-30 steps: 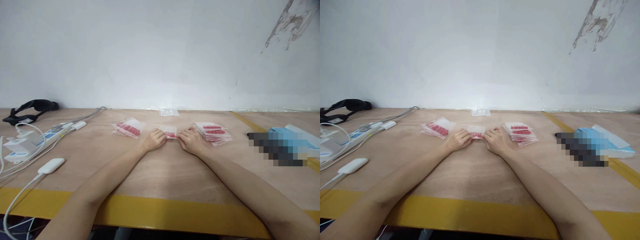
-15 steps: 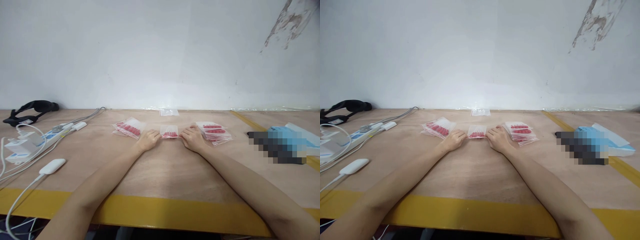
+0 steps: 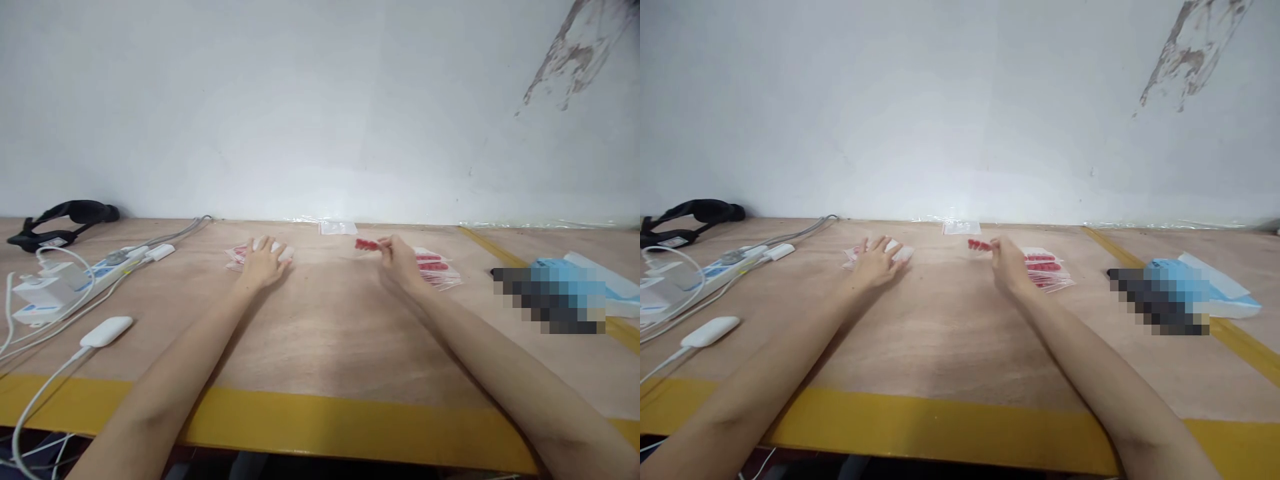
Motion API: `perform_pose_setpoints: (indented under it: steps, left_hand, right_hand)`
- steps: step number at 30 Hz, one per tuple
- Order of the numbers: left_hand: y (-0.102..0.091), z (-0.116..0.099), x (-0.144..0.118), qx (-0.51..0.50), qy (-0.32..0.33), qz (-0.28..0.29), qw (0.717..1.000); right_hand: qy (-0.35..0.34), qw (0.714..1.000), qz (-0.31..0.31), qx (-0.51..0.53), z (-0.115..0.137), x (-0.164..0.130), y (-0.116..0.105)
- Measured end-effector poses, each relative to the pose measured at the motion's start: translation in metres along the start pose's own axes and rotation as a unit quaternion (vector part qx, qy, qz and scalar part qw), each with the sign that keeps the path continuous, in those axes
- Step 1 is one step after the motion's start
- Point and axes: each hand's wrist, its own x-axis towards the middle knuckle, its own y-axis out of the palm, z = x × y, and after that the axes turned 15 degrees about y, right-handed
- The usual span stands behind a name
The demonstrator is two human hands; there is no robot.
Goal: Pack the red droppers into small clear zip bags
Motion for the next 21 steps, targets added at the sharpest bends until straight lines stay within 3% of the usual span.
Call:
perform_pose_setpoints:
  steps: [3, 5, 8, 11, 14, 18, 21]
  left_hand:
    - [0.004, 0.022, -0.008, -0.011, -0.049, 0.087, 0.995]
    - [0.006, 0.027, -0.01, -0.026, -0.056, 0.121, 0.991]
    - [0.007, 0.02, -0.008, -0.03, -0.039, 0.114, 0.992]
    - [0.006, -0.004, -0.001, -0.067, -0.001, 0.084, 0.994]
    - [0.006, -0.039, 0.008, -0.176, -0.008, 0.051, 0.983]
    - [0.011, -0.084, 0.021, -0.265, -0.035, 0.026, 0.963]
    - [0.013, -0.102, 0.028, -0.291, -0.035, 0.004, 0.956]
  right_hand:
    - [0.002, 0.998, -0.06, 0.009, -0.028, 0.021, -0.027]
    - [0.007, 0.998, -0.055, -0.001, -0.05, 0.025, -0.044]
    - [0.003, 0.999, 0.035, -0.04, -0.076, 0.02, -0.063]
    - [-0.007, 0.989, 0.127, -0.081, -0.084, 0.012, -0.072]
    - [-0.037, 0.982, 0.125, -0.14, -0.073, 0.009, -0.072]
    - [-0.105, 0.979, 0.028, -0.171, -0.035, 0.004, -0.055]
    - [-0.171, 0.975, 0.064, -0.131, 0.0, -0.009, -0.031]
